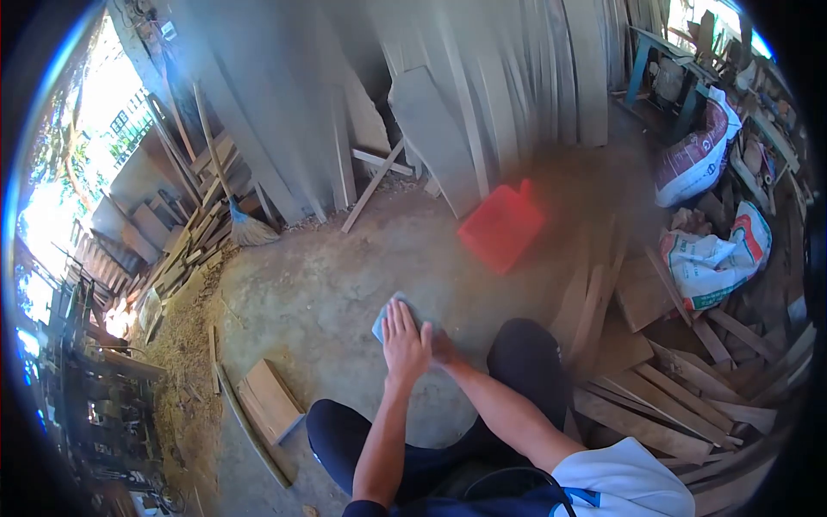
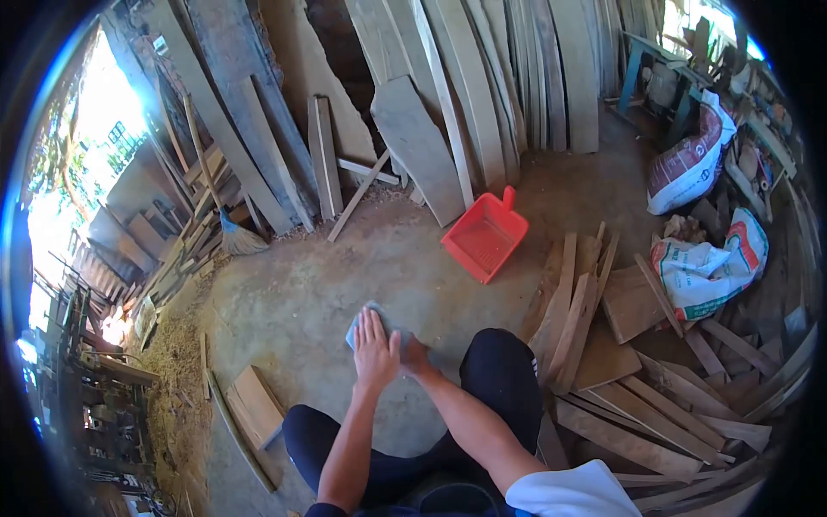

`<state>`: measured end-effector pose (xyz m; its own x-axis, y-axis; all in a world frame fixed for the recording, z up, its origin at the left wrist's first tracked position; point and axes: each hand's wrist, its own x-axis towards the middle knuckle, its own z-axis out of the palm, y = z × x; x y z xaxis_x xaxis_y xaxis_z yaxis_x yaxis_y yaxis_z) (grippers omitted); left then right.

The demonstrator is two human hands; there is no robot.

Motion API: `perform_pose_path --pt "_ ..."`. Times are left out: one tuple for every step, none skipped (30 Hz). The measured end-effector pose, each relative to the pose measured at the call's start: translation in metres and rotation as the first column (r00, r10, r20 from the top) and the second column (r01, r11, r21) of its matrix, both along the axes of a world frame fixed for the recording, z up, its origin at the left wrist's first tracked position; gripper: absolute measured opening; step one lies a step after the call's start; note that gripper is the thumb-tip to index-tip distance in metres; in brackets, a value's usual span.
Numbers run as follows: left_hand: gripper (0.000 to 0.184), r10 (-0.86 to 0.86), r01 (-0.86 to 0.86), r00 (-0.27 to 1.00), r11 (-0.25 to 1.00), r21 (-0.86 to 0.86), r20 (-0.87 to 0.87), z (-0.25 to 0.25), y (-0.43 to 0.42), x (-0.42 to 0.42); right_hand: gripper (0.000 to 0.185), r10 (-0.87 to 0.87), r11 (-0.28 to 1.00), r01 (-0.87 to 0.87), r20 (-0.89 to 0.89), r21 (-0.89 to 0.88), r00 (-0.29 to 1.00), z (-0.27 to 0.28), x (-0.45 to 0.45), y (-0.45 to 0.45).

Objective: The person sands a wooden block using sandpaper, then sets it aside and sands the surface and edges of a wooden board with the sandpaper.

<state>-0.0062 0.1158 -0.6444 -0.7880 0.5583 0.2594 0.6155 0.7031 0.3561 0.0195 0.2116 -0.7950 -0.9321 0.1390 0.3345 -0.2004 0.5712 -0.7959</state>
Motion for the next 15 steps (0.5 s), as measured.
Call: perform_pose_path --pt "0.075 0.01 -0.01 1.0 1.0 0.003 0.006 -0.001 0.001 -0.011 0.044 -0.078 0.997 0.078 0.067 -0.003 0.995 0.033 0.004 -0.007" --pt "0.075 0.022 -0.022 1.0 1.0 0.005 0.016 -0.001 0.001 -0.013 0.046 -0.046 0.993 0.052 0.056 -0.108 0.997 0.034 0.003 -0.006" --pt "0.075 0.014 -0.014 1.0 1.0 0.001 0.009 0.0 0.001 -0.011 0.048 -0.017 0.977 0.025 0.041 -0.212 0.999 0.037 0.002 -0.005" --pt "0.076 -0.001 0.002 1.0 1.0 -0.008 0.014 0.003 0.0 -0.006 0.05 0.01 0.95 -0.003 0.022 -0.313 1.0 0.038 0.001 -0.004" --pt "0.076 -0.018 0.018 1.0 1.0 -0.022 0.023 0.004 -0.004 0.005 0.05 0.018 0.924 -0.015 0.005 -0.382 1.0 0.025 -0.003 -0.002" --pt "0.076 -0.034 0.035 0.999 0.999 -0.036 0.031 0.004 -0.008 0.016 0.051 0.032 0.907 -0.044 -0.037 -0.419 0.999 0.012 -0.008 0.004" --pt "0.077 -0.037 0.038 0.999 0.997 -0.065 0.014 0.006 -0.01 0.025 0.051 0.052 0.89 -0.084 -0.082 -0.448 0.995 -0.008 -0.016 0.01" --pt "0.077 -0.042 0.042 0.999 0.995 -0.092 0.0 0.006 -0.011 0.034 0.052 0.084 0.878 -0.125 -0.108 -0.463 0.991 -0.032 -0.022 0.015" --pt "0.078 -0.049 0.047 0.999 0.992 -0.118 -0.011 0.006 -0.012 0.04 0.052 0.124 0.862 -0.175 -0.138 -0.475 0.983 -0.056 -0.028 0.017" --pt "0.078 -0.042 0.042 0.999 0.994 -0.101 0.005 0.003 -0.013 0.039 0.053 0.144 0.898 -0.192 -0.147 -0.395 0.978 -0.084 -0.034 0.017" --pt "0.078 -0.03 0.032 0.999 0.996 -0.082 0.021 0.001 -0.011 0.031 0.053 0.161 0.941 -0.197 -0.147 -0.274 0.976 -0.084 -0.028 0.014" --pt "0.079 -0.016 0.018 0.999 0.998 -0.057 0.028 0.0 -0.007 0.017 0.052 -0.065 0.981 0.09 -0.148 0.17 0.987 -0.082 -0.021 0.003" --pt "0.078 0.009 -0.008 0.999 1.0 -0.021 0.053 0.0 -0.004 0.004 0.056 -0.002 0.986 0.002 0.004 -0.165 1.0 -0.017 -0.006 -0.001" --pt "0.077 0.0 0.001 0.998 1.0 -0.024 0.056 -0.002 -0.002 -0.004 0.061 0.045 0.869 0.021 0.122 -0.494 0.991 0.06 0.01 -0.005" --pt "0.077 -0.007 0.008 0.998 1.0 -0.023 0.058 -0.002 0.002 -0.011 0.06 0.045 0.937 0.042 0.238 -0.346 0.97 0.053 0.008 -0.004"
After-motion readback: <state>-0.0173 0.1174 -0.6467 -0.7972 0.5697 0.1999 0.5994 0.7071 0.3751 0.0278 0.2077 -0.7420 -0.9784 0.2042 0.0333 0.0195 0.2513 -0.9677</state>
